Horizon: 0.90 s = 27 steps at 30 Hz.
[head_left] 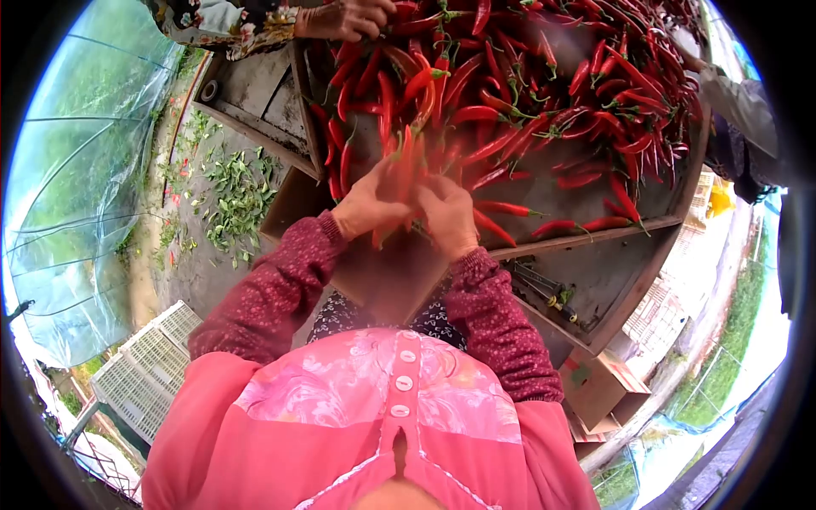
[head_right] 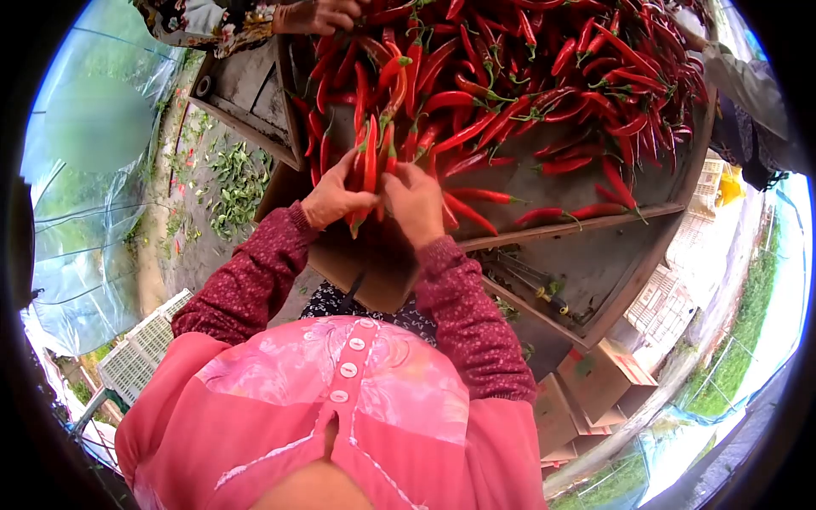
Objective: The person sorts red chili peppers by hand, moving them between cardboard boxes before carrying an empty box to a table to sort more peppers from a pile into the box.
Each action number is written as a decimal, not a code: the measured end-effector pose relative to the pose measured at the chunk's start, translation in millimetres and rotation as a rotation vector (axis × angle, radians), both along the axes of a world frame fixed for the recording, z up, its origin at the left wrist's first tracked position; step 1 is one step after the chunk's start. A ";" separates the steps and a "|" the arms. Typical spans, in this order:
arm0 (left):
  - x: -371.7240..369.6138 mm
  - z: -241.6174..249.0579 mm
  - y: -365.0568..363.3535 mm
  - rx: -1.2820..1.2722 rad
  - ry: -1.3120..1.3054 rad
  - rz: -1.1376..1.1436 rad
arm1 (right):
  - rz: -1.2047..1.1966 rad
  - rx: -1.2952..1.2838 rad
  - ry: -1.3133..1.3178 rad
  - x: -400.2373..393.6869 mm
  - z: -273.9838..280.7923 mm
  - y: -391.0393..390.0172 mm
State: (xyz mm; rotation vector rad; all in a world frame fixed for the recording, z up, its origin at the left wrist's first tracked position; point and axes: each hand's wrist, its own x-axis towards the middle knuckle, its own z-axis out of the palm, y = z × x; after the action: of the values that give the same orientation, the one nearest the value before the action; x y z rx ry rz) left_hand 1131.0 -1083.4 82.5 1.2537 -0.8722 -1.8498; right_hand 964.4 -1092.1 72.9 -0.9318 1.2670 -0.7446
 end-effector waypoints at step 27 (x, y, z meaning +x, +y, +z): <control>70.9 -83.3 71.2 -0.123 -0.856 -0.724 | -0.447 0.230 -0.748 -133.9 30.5 85.2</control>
State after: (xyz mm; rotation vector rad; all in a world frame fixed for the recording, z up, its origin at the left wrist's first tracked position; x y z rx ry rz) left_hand 1201.9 -1012.2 -0.7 1.8351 -2.0843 -1.6689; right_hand 830.6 -1006.9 103.5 -0.1268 0.8563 -1.1331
